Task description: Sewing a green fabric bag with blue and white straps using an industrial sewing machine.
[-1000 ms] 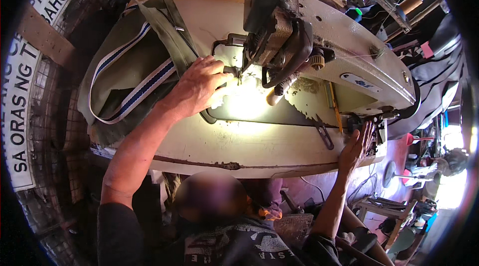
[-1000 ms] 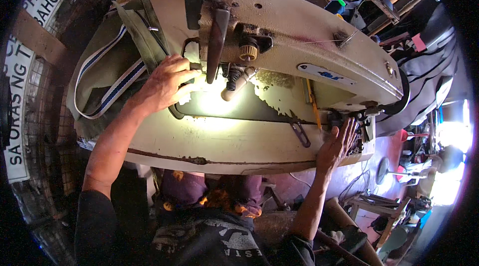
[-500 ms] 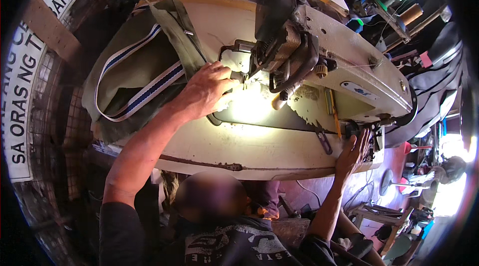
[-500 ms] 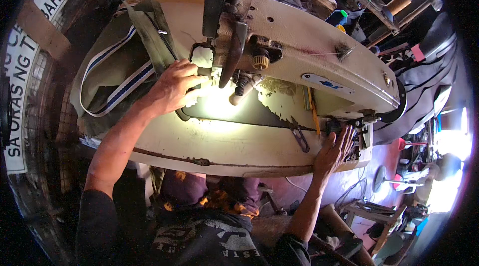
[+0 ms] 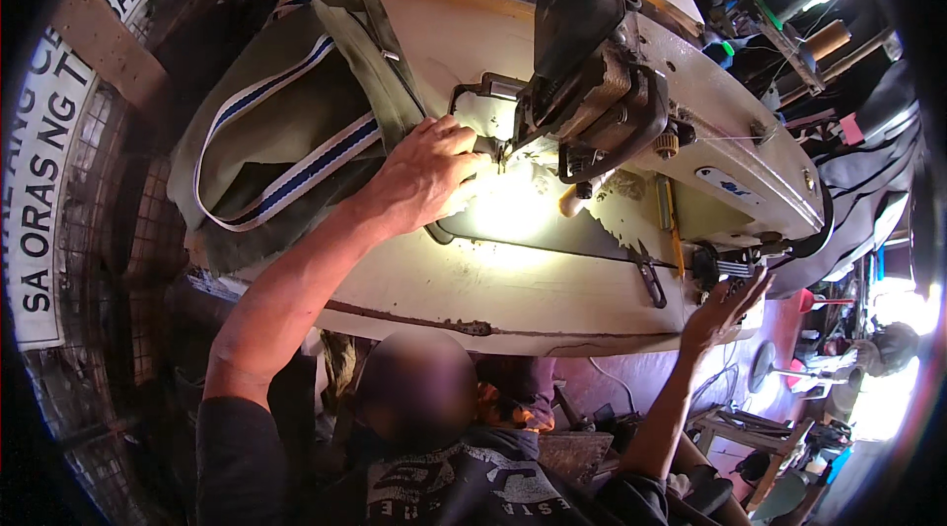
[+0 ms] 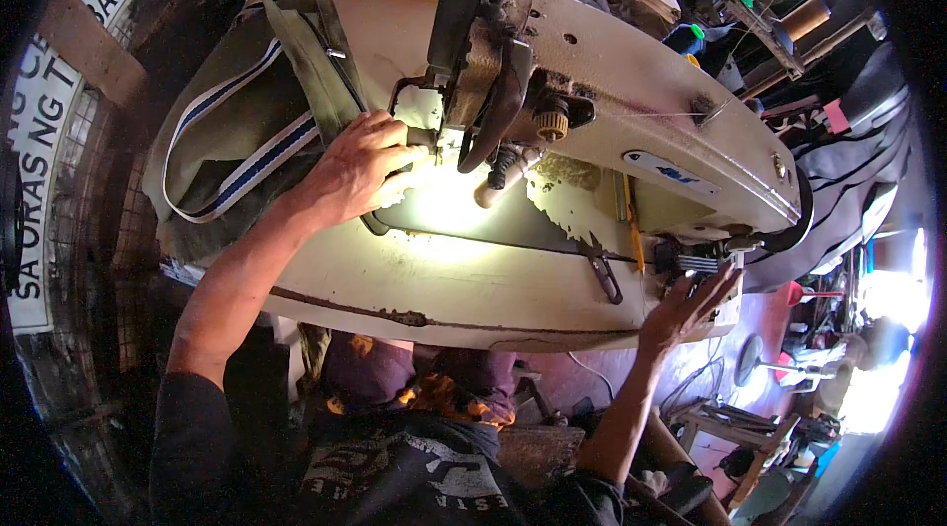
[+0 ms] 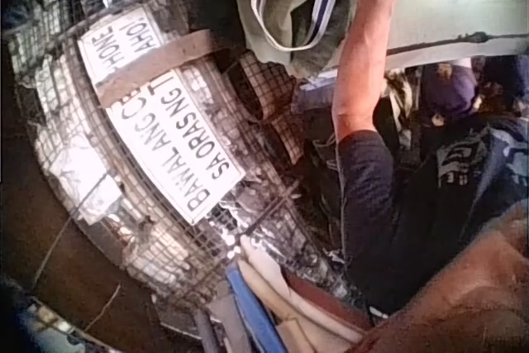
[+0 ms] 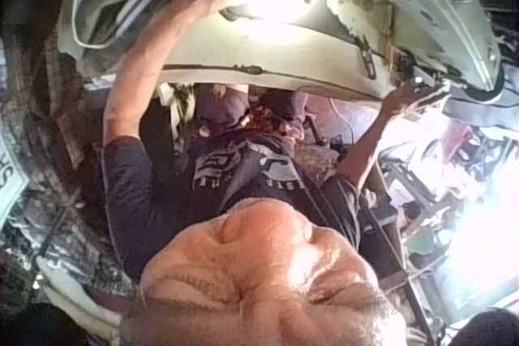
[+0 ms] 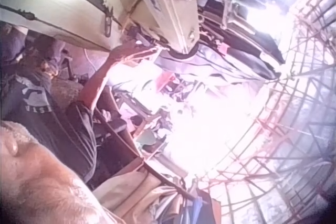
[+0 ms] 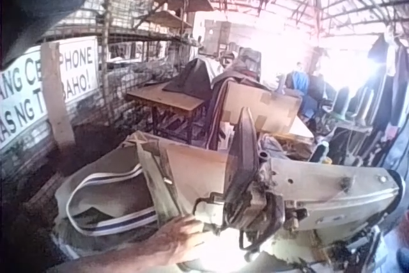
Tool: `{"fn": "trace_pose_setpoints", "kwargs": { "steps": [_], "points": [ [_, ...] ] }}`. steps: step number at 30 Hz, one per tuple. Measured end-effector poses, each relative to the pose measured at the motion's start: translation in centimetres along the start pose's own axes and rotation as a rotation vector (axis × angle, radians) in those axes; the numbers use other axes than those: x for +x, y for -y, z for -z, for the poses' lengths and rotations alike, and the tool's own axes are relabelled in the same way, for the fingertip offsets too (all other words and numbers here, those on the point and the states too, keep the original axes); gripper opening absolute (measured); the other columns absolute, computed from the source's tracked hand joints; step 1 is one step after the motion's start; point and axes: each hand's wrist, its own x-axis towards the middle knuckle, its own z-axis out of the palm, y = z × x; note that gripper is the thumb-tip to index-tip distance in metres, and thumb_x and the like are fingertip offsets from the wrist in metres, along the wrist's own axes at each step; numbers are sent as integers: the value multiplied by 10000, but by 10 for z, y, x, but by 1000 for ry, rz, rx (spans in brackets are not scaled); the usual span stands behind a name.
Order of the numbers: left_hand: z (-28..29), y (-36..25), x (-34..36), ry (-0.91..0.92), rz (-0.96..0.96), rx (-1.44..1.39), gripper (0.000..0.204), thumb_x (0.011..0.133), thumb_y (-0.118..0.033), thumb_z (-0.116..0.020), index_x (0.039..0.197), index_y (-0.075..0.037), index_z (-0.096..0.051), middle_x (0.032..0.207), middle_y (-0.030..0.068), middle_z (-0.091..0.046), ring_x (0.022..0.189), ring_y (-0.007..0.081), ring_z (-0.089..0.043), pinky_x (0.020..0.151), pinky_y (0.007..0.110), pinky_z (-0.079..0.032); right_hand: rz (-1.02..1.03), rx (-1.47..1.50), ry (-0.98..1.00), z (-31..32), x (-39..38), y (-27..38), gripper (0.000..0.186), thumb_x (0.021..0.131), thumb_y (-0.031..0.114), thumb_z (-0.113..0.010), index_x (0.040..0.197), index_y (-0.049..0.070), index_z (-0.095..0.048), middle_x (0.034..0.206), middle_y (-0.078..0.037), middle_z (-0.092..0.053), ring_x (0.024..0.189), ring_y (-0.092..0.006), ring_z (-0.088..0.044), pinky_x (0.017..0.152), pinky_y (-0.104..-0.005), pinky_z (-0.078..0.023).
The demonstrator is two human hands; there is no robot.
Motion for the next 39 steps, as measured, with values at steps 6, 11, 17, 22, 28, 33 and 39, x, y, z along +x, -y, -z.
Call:
{"fn": "trace_pose_setpoints", "kwargs": {
  "steps": [6, 11, 17, 22, 28, 33, 39],
  "points": [
    [-3, 4, 2, 0, -11, -9, 309, 806, -190, -741, 1091, -78, -698, 998, 90, -561, 1095, 286, -543, 1055, 423, -427, 125, -151, -134, 42, 114, -78, 504, 1071, 324, -416, 1474, 22, -418, 1547, -211, -370, 1445, -379, -336, 1186, -490, -277],
    [-7, 10, 4, 46, -33, 47, 367, 749, -155, -757, 1106, -95, -695, 1013, 83, -563, 1104, 275, -540, 1059, 419, -420, 308, -58, 24, 35, 248, -141, 439, 1067, 302, -439, 1370, 5, -554, 1415, -190, -541, 1332, -334, -490, 1141, -423, -343],
    [-7, 10, 6, 73, 15, 0, 377, 734, -157, -770, 1100, -101, -700, 1019, 81, -569, 1086, 267, -547, 1048, 424, -424, -81, 13, 584, -8, 297, -142, 513, 1033, 488, -436, 1150, 67, -706, 1089, -150, -706, 1002, -281, -654, 921, -390, -461],
    [-5, 8, 9, 39, -30, 39, 320, 762, -145, -749, 1075, -97, -706, 975, 76, -569, 1043, 266, -556, 1010, 412, -444, -187, -13, 522, -10, 292, -135, 564, 1008, 552, -456, 1102, 63, -720, 1042, -152, -711, 965, -275, -655, 908, -385, -468],
    [-6, 5, 10, 16, -5, 5, 251, 800, -135, -715, 1048, -94, -707, 943, 73, -561, 996, 267, -555, 972, 396, -456, 39, -82, 517, -10, 292, -149, 570, 1035, 479, -455, 1195, -32, -652, 1115, -212, -687, 1029, -322, -645, 947, -365, -460],
    [-2, 3, 11, 20, -15, 24, 197, 853, -156, -688, 1036, -85, -704, 935, 78, -557, 986, 272, -553, 958, 394, -459, -165, -50, 527, -22, 294, -172, 511, 1031, 466, -430, 1150, 41, -686, 1062, -204, -697, 1007, -358, -653, 911, -418, -474],
    [-8, -9, 20, -75, 102, -48, 281, 867, -220, -706, 1086, -45, -681, 1061, 103, -575, 1058, 284, -550, 1011, 396, -443, 421, -647, 633, 8, 279, -172, 358, 1048, 246, -427, 1216, 28, -656, 965, -216, -683, 931, -324, -662, 808, -383, -513]
  ]
}}
